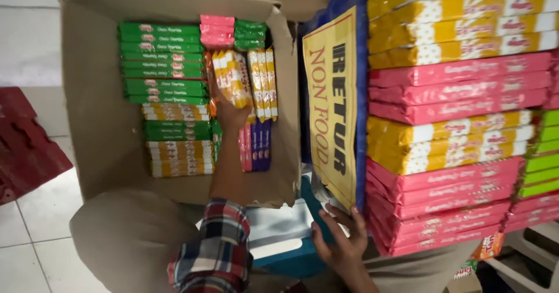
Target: The person sits on a small stool and packs colorful rectangular packages into a large cardboard box. They pick up stacks of packages from a blue tray and arrange them neatly inside the box, repeating the process until the box is filled.
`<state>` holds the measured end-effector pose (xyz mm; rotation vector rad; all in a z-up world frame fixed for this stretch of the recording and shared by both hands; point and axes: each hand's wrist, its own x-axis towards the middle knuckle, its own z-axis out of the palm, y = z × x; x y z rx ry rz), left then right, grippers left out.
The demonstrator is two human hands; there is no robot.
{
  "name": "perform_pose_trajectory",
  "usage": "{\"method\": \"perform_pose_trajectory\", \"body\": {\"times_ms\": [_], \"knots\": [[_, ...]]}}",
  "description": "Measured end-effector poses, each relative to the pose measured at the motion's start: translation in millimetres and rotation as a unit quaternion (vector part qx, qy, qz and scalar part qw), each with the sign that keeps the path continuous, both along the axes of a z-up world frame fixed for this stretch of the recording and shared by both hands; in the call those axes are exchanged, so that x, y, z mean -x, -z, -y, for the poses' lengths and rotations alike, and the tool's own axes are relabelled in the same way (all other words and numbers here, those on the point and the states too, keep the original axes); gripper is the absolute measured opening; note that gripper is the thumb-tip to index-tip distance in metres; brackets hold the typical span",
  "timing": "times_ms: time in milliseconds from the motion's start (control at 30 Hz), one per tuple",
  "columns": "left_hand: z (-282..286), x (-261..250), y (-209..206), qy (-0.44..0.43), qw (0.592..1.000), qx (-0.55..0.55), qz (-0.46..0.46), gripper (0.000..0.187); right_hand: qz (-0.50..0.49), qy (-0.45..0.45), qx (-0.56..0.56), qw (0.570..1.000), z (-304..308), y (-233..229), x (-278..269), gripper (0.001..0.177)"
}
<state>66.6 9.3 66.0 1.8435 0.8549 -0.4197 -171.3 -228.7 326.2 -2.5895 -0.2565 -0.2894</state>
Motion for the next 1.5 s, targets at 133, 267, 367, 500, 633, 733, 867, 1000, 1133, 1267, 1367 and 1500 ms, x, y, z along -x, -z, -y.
{"method": "perform_pose_trajectory", "body": {"times_ms": [133, 267, 367, 500, 633, 733, 867, 1000, 1133, 1267, 1367, 1500], "knots": [[-17, 1, -72, -0.081, 0.977, 0.151, -0.128, 0.078, 0.011, 0.012, -0.02, 1.0, -8, -6, -9, 0.033], [-25, 24, -143, -0.155, 0.94, 0.277, -0.127, 0.064, 0.014, 0.022, 0.004, 1.0, -13, -9, -14, 0.033], [-23, 56, -186, -0.185, 0.931, 0.315, 0.004, 0.074, -0.027, 0.011, -0.069, 0.997, -21, -34, -20, 0.041], [-7, 96, -253, -0.176, 0.859, 0.445, 0.181, 0.075, -0.238, 0.016, -0.317, 0.918, -36, -86, -19, 0.079], [23, 140, -352, -0.036, 0.848, 0.48, 0.223, 0.106, -0.25, -0.003, -0.464, 0.85, -26, -145, -23, 0.09], [75, 172, -372, -0.021, 0.828, 0.505, 0.241, 0.121, -0.154, -0.008, -0.663, 0.733, 10, -150, -35, 0.109], [147, 184, -420, 0.128, 0.807, 0.518, 0.253, 0.112, -0.086, 0.037, -0.704, 0.704, 74, -158, -51, 0.115], [174, 153, -389, 0.257, 0.867, 0.168, 0.393, 0.07, -0.036, 0.177, -0.752, 0.633, 148, -121, -47, 0.105], [193, 135, -363, 0.307, 0.809, -0.111, 0.488, 0.074, 0.022, 0.242, -0.731, 0.638, 211, -182, -75, 0.103], [213, 147, -360, 0.36, 0.76, -0.334, 0.425, 0.061, 0.088, 0.271, -0.612, 0.738, 306, -235, -130, 0.102], [223, 143, -364, 0.341, 0.722, -0.429, 0.423, 0.058, 0.154, 0.249, -0.492, 0.82, 372, -261, -198, 0.093], [227, 146, -373, 0.334, 0.684, -0.497, 0.416, 0.057, 0.139, 0.293, -0.273, 0.906, 431, -251, -287, 0.096]]}}
